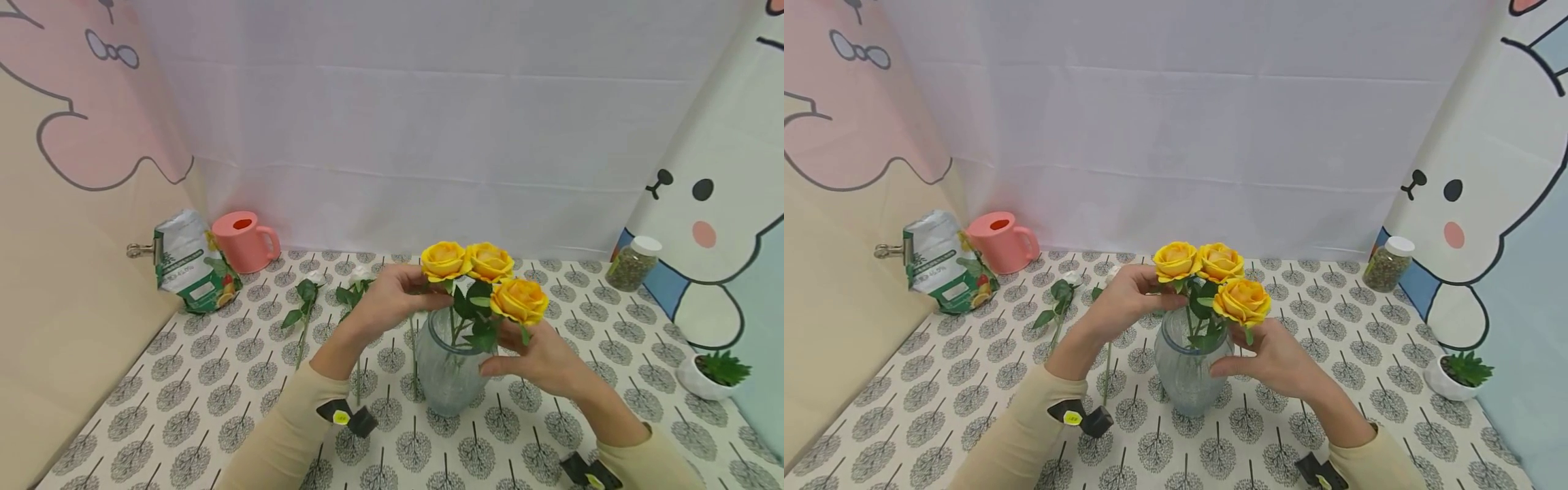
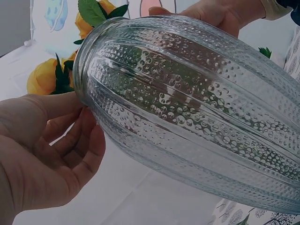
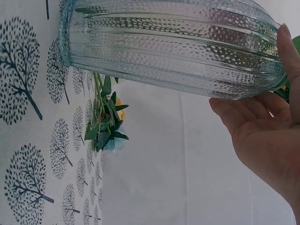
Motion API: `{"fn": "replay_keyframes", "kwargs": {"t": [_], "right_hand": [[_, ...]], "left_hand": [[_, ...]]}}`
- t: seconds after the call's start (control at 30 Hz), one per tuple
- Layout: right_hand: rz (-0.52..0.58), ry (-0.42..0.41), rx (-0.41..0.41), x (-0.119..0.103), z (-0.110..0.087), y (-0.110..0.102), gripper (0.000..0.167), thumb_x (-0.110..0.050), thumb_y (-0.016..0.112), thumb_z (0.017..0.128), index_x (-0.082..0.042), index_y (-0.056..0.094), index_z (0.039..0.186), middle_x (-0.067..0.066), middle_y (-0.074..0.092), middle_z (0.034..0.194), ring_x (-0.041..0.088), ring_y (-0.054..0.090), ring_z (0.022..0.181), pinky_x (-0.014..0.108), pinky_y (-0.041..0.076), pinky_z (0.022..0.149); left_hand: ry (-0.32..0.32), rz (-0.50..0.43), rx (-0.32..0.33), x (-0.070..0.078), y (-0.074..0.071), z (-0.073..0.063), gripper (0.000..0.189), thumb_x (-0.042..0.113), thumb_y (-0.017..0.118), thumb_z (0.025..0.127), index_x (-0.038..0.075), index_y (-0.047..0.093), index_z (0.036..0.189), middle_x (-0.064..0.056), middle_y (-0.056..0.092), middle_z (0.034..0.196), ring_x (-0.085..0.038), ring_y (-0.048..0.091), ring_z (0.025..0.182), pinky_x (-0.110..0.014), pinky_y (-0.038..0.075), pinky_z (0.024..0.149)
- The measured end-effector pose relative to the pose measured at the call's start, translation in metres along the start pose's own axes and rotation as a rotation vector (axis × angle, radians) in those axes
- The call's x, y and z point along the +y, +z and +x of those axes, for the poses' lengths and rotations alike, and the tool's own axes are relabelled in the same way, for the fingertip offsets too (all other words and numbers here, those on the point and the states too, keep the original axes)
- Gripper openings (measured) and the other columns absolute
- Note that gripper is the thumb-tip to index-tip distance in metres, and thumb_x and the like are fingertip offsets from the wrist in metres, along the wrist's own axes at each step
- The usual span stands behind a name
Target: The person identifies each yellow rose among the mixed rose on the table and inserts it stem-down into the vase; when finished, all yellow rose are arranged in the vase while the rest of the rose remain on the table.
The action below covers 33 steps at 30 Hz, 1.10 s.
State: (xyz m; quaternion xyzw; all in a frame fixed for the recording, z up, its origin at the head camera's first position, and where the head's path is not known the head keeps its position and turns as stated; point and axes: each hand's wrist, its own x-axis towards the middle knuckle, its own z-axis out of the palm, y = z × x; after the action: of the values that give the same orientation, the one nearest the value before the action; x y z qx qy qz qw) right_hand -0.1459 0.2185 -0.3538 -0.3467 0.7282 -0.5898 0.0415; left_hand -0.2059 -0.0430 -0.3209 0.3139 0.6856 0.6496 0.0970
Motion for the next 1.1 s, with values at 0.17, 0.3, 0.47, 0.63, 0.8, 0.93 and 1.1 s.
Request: {"fn": "replay_keyframes", "kwargs": {"t": [0.17, 0.3, 0.47, 0.63, 0.8, 0.93, 1.1], "right_hand": [[-0.007, 0.014, 0.009, 0.000, -0.002, 0.000, 0.093, 0.009, 0.079, 0.078, -0.006, 0.029, 0.156, 0.011, 0.047, 0.149, 0.012, 0.051, 0.131, 0.028, 0.045, 0.105], [-0.014, 0.021, 0.015, -0.001, -0.003, 0.000, 0.091, 0.008, 0.079, 0.078, -0.005, 0.031, 0.155, 0.014, 0.047, 0.149, 0.010, 0.051, 0.131, 0.028, 0.045, 0.104], [-0.030, 0.060, 0.030, -0.002, -0.006, 0.001, 0.091, 0.006, 0.080, 0.078, -0.004, 0.030, 0.155, 0.025, 0.042, 0.149, 0.007, 0.051, 0.130, 0.027, 0.045, 0.104], [-0.033, 0.089, 0.040, -0.002, -0.008, 0.002, 0.094, 0.004, 0.080, 0.079, -0.002, 0.027, 0.155, 0.031, 0.036, 0.150, 0.002, 0.049, 0.129, 0.024, 0.044, 0.103], [-0.017, 0.085, 0.023, 0.000, -0.006, 0.004, 0.094, 0.004, 0.081, 0.078, 0.001, 0.027, 0.154, 0.031, 0.037, 0.150, 0.004, 0.050, 0.130, 0.026, 0.045, 0.103], [-0.045, 0.079, 0.031, -0.001, -0.004, 0.001, 0.094, 0.003, 0.082, 0.076, 0.002, 0.029, 0.153, 0.029, 0.039, 0.149, 0.004, 0.050, 0.128, 0.026, 0.045, 0.102], [-0.033, 0.076, 0.031, -0.001, -0.002, 0.000, 0.090, 0.004, 0.082, 0.076, 0.002, 0.032, 0.151, 0.028, 0.041, 0.148, 0.005, 0.051, 0.128, 0.026, 0.045, 0.103]], "left_hand": [[-0.081, -0.059, -0.030, 0.002, -0.007, 0.001, 0.033, -0.003, 0.075, 0.086, -0.006, 0.068, 0.119, -0.014, 0.073, 0.108, -0.023, 0.070, 0.099, -0.039, 0.056, 0.092], [-0.110, -0.058, -0.054, 0.001, -0.015, 0.002, 0.034, -0.005, 0.072, 0.088, -0.008, 0.066, 0.121, -0.016, 0.073, 0.106, -0.024, 0.070, 0.096, -0.041, 0.057, 0.090], [-0.136, 0.014, 0.011, -0.012, -0.024, 0.008, 0.022, 0.000, 0.070, 0.091, -0.007, 0.069, 0.112, -0.015, 0.073, 0.099, -0.026, 0.069, 0.086, -0.039, 0.059, 0.082], [-0.203, 0.157, 0.154, -0.042, -0.032, 0.019, 0.019, 0.011, 0.071, 0.094, 0.000, 0.072, 0.111, -0.014, 0.071, 0.100, -0.027, 0.068, 0.089, -0.032, 0.059, 0.081], [-0.333, 0.271, 0.308, -0.072, -0.045, 0.031, 0.016, 0.012, 0.068, 0.097, 0.002, 0.074, 0.109, -0.018, 0.071, 0.100, -0.036, 0.066, 0.094, -0.035, 0.058, 0.077], [-0.494, 0.450, 0.343, -0.093, -0.051, 0.048, 0.014, 0.004, 0.064, 0.096, -0.003, 0.076, 0.101, -0.017, 0.073, 0.090, -0.032, 0.069, 0.079, -0.034, 0.058, 0.067], [-0.662, 0.429, 0.328, -0.121, -0.056, 0.060, 0.012, -0.004, 0.061, 0.090, -0.007, 0.071, 0.088, -0.013, 0.070, 0.074, -0.016, 0.060, 0.055, -0.024, 0.052, 0.052]]}}
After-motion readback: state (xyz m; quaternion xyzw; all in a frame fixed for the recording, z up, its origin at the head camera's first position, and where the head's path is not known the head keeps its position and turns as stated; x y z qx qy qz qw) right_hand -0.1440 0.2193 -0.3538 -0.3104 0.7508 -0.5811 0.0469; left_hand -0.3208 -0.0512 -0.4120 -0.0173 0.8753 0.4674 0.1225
